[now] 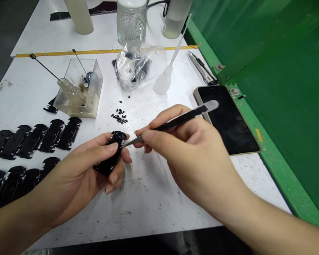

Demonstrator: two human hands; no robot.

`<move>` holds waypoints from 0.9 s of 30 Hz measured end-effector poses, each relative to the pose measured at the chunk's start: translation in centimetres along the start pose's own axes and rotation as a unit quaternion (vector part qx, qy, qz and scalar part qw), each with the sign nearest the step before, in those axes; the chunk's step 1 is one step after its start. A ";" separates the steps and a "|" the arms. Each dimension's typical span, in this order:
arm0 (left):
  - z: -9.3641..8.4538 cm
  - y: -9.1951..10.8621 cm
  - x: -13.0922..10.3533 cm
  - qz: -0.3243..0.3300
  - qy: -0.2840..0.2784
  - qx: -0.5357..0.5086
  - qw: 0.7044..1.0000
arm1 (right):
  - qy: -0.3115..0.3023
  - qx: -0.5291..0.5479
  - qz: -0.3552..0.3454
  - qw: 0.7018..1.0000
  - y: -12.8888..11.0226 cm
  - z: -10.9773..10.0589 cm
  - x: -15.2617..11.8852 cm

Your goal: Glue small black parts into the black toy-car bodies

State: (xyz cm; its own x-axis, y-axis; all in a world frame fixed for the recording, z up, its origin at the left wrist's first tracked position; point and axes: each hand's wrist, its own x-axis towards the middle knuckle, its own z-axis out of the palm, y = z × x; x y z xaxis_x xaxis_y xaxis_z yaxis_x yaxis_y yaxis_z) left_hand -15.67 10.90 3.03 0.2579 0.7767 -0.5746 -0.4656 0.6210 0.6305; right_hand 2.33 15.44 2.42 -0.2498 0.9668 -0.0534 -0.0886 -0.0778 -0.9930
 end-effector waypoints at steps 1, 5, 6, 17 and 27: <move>-0.1 0.0 -0.1 0.004 -0.006 0.004 1.000 | -0.007 0.018 0.030 0.999 -0.2 -0.2 0.2; -0.2 -0.1 -0.1 0.010 -0.005 0.011 1.000 | -0.023 0.033 0.075 0.996 -0.2 -0.4 0.6; -0.2 -0.1 -0.1 0.008 -0.003 0.017 1.000 | -0.024 0.032 0.079 0.996 -0.1 -0.5 0.6; -0.3 0.0 -0.1 -0.001 -0.004 0.018 1.000 | 0.026 -0.033 -0.037 0.998 -0.2 -1.2 -0.8; -0.3 0.0 -0.1 -0.015 -0.005 0.007 1.000 | -0.050 -0.079 -0.107 0.990 -0.1 -0.9 -0.5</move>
State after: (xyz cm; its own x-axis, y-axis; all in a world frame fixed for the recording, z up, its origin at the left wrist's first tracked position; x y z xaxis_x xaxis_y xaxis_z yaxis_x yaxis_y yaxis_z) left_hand -15.95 10.82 2.98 0.2803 0.7592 -0.5874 -0.4455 0.6450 0.6209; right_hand 3.34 15.18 2.50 -0.3367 0.9273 0.1634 0.0007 0.1738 -0.9848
